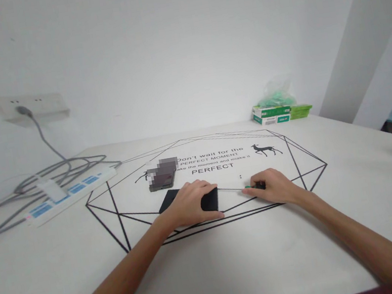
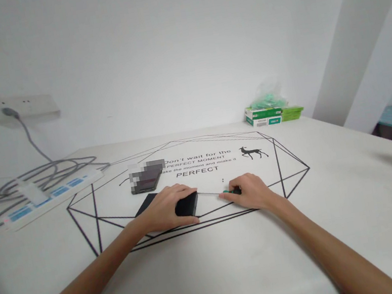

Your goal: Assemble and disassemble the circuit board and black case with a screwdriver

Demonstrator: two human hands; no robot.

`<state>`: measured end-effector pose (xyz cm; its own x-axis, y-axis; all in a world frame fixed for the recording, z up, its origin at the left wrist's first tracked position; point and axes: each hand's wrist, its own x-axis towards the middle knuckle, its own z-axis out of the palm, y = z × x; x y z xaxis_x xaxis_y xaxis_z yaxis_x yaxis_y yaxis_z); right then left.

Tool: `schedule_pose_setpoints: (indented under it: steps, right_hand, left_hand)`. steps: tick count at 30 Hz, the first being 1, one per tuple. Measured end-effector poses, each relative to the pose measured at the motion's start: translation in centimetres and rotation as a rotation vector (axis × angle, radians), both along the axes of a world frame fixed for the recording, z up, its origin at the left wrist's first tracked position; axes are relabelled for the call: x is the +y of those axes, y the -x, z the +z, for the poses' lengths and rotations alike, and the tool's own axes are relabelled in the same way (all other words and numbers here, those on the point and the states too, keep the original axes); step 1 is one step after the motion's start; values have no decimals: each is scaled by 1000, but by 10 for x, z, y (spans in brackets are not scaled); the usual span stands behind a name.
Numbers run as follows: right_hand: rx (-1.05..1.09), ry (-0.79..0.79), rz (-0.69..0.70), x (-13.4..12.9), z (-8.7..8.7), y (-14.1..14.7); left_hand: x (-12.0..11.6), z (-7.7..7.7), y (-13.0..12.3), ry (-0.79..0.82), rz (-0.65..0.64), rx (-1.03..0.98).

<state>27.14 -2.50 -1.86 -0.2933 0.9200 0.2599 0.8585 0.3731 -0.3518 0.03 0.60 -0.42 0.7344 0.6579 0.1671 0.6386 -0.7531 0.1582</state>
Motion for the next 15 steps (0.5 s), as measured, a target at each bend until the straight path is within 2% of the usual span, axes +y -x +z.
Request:
schedule_pose_setpoints:
  steps: [7, 15]
  right_hand:
    - [29, 0, -29, 1, -4, -1]
    - [40, 6, -25, -2, 2, 0]
  left_hand:
    - [1, -1, 0, -11, -12, -5]
    - [4, -4, 2, -30, -39, -35]
